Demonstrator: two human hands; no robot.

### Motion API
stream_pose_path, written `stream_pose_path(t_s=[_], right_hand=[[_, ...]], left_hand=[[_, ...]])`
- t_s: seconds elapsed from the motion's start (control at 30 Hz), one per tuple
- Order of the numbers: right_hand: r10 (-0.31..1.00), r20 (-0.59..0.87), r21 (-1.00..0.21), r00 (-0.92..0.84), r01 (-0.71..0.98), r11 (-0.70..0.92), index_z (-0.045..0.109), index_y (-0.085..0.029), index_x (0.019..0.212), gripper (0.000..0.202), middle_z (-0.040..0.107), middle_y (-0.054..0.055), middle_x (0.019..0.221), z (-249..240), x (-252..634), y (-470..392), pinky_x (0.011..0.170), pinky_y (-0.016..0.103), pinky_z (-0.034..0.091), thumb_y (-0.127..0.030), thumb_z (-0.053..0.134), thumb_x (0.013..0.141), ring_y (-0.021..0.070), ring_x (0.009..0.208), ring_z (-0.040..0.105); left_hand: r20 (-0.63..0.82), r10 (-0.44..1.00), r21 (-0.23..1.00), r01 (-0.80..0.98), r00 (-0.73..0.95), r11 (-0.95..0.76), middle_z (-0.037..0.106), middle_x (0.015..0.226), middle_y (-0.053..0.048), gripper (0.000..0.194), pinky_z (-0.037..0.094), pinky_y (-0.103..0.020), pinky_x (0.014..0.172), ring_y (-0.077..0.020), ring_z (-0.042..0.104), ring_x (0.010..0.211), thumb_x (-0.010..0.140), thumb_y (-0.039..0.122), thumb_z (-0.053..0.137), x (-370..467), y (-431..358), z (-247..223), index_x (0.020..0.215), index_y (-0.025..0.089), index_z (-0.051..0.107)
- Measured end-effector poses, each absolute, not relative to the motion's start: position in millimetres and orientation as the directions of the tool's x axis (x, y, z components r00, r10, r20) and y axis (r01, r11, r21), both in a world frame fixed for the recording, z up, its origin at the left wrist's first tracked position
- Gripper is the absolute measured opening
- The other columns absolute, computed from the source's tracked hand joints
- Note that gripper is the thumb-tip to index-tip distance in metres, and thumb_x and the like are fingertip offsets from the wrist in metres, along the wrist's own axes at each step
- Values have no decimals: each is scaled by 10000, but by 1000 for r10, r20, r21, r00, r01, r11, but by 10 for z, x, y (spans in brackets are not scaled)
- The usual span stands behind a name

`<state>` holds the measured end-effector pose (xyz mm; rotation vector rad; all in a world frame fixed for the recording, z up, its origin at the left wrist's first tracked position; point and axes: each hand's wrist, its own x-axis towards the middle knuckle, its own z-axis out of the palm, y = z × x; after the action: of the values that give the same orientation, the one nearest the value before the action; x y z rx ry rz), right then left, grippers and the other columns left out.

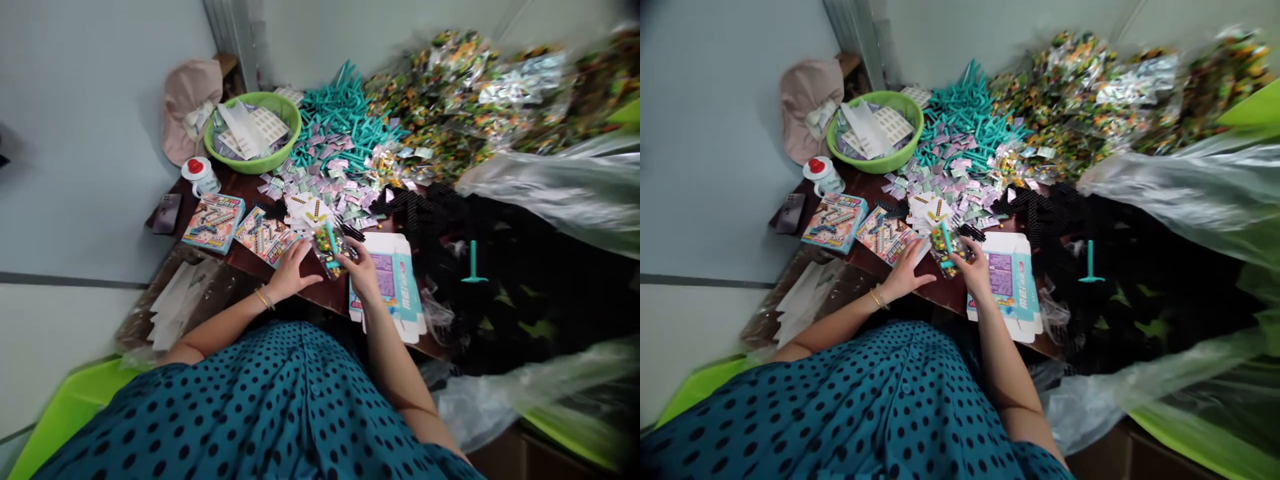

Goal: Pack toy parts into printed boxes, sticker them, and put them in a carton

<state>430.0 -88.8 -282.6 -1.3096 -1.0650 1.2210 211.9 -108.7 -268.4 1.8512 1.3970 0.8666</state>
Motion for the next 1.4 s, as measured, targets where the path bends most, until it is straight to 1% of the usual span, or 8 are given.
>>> stream_pose_path(t_s=[0.07, 0.17, 0.33, 0.5, 0.6, 0.77, 1.27, 1.4], right_hand=[[978, -170, -985, 123, -62, -163, 643, -248, 1310, 724, 663, 75, 1311, -2928, 4443, -974, 978, 449, 566, -462, 870, 657, 251, 1053, 683], [979, -177, -984, 97, -32, -175, 628, -258, 1336, 769, 649, 72, 1298, -2986, 4478, -1119, 1028, 467, 543, -460, 885, 640, 263, 1104, 668], [995, 9, -996, -97, -84, 1, 453, -294, 1535, 897, 578, 82, 1418, -2741, 4069, -1238, 1193, 447, 411, -471, 837, 744, 271, 1347, 547], [985, 40, -995, -170, -96, 24, 375, -246, 1594, 990, 562, 98, 1449, -2590, 3901, -1129, 1229, 450, 354, -484, 812, 737, 284, 1383, 516], [988, -26, -998, -154, 65, -16, 399, -208, 1582, 991, 554, 129, 1462, -2566, 4033, -1048, 1206, 481, 375, -407, 811, 704, 310, 1353, 543], [989, 98, -940, -109, 316, 128, 468, -199, 1540, 945, 482, 140, 1565, -2345, 4189, -939, 1255, 518, 301, -268, 811, 662, 352, 1469, 425], [987, 154, -952, -40, 260, 159, 473, -198, 1526, 851, 580, 146, 1456, -2113, 4019, -552, 1097, 516, 504, -252, 769, 729, 318, 1227, 629], [973, 230, -938, 25, 271, 215, 450, -183, 1532, 795, 549, 163, 1467, -2192, 3669, -656, 1193, 554, 393, -314, 742, 805, 344, 1376, 512]], left_hand=[[108, 951, 516, 802, 290, -303, 320, 1681, -181, 862, 161, -619, 1274, -395, 223, 1582, 792, 351, 808, 1865, -1194, -2707, 1555, 200, 436], [93, 953, 294, 906, 289, -304, 445, 1606, -196, 764, 228, -616, 1243, -408, 351, 1518, 784, 175, 725, 1595, -1166, -2712, 1513, 145, 501], [410, 893, 479, 790, 183, -382, 687, 1326, -128, 389, 433, -522, 1121, -306, 595, 1245, 955, 255, 540, 1528, -994, -2411, 1310, 186, 685], [476, 876, 705, 563, 76, -431, 699, 1246, -123, 392, 505, -425, 1063, -249, 635, 1187, 1048, 377, 437, 1631, -1011, -2102, 1256, 183, 707], [444, 881, 685, 573, 163, -450, 681, 1266, -129, 417, 493, -433, 1086, -249, 632, 1205, 1060, 384, 405, 1786, -1076, -2180, 1287, 182, 691], [381, 858, 547, 664, 346, -511, 635, 1335, -160, 464, 432, -481, 1146, -286, 556, 1314, 1060, 365, 375, 2110, -1280, -2420, 1386, 150, 625], [453, 868, 672, 563, 202, -481, 652, 1332, -140, 495, 433, -438, 1147, -251, 584, 1281, 1077, 440, 340, 1922, -1344, -2187, 1375, 187, 643], [451, 880, 698, 555, 151, -453, 649, 1314, -155, 518, 422, -444, 1153, -264, 578, 1277, 1066, 480, 356, 1971, -1312, -2223, 1350, 163, 651]])
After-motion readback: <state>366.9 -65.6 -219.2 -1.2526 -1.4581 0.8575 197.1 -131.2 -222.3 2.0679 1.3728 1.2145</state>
